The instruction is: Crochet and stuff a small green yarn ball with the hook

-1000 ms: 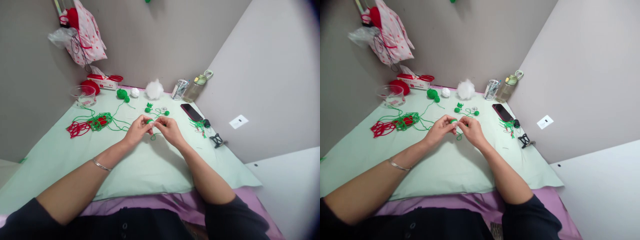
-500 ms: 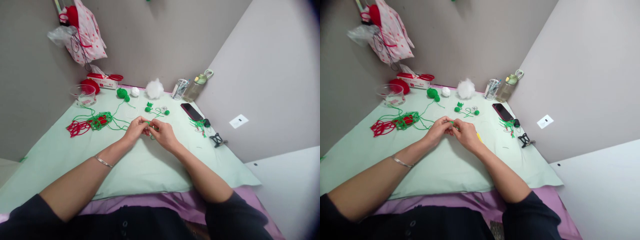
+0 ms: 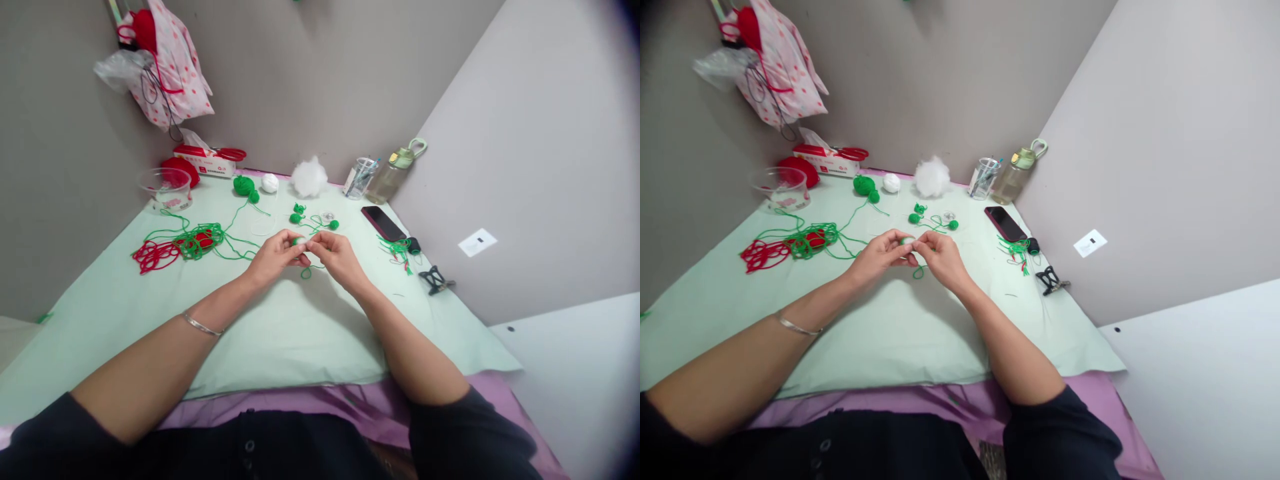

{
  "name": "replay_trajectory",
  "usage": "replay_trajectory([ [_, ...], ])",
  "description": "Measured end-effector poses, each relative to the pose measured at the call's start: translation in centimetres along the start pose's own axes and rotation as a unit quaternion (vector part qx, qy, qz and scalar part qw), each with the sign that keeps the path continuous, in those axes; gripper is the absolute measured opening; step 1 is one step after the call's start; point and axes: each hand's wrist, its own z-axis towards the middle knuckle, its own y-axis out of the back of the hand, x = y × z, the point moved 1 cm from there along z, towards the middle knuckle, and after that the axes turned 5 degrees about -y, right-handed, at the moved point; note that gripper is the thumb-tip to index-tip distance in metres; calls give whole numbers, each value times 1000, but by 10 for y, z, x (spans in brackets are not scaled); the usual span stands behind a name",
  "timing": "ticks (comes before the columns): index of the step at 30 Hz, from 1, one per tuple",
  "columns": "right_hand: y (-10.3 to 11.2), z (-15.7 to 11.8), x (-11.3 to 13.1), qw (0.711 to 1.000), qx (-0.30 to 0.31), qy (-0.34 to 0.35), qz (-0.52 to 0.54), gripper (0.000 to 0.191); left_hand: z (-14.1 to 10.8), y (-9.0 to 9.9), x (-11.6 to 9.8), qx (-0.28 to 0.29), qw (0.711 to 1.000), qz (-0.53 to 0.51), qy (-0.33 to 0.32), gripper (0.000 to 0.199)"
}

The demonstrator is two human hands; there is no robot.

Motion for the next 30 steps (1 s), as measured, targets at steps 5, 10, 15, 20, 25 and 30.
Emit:
replay_trajectory([
  [5,-8,-11,10,999,34,6,-27,20,5,2,3,-24,998,51,-16,16],
  [10,-20,-17,9,995,20,25,-89,15,8,3,6,-63,993,91,-46,13],
  [15,-17,-6,1,1000,19,-19,12,31,1,-3,3,-88,988,88,-92,23],
  [20,-10,1,-3,999,-23,-22,16,36,-5,-7,-3,-60,992,67,-94,29],
  [25,-3,-1,-3,995,-75,33,-58,29,-4,-5,-10,-13,997,33,-64,33],
  [30,-5,-8,1,988,-42,63,-132,24,-2,0,-5,-36,998,27,-51,31],
])
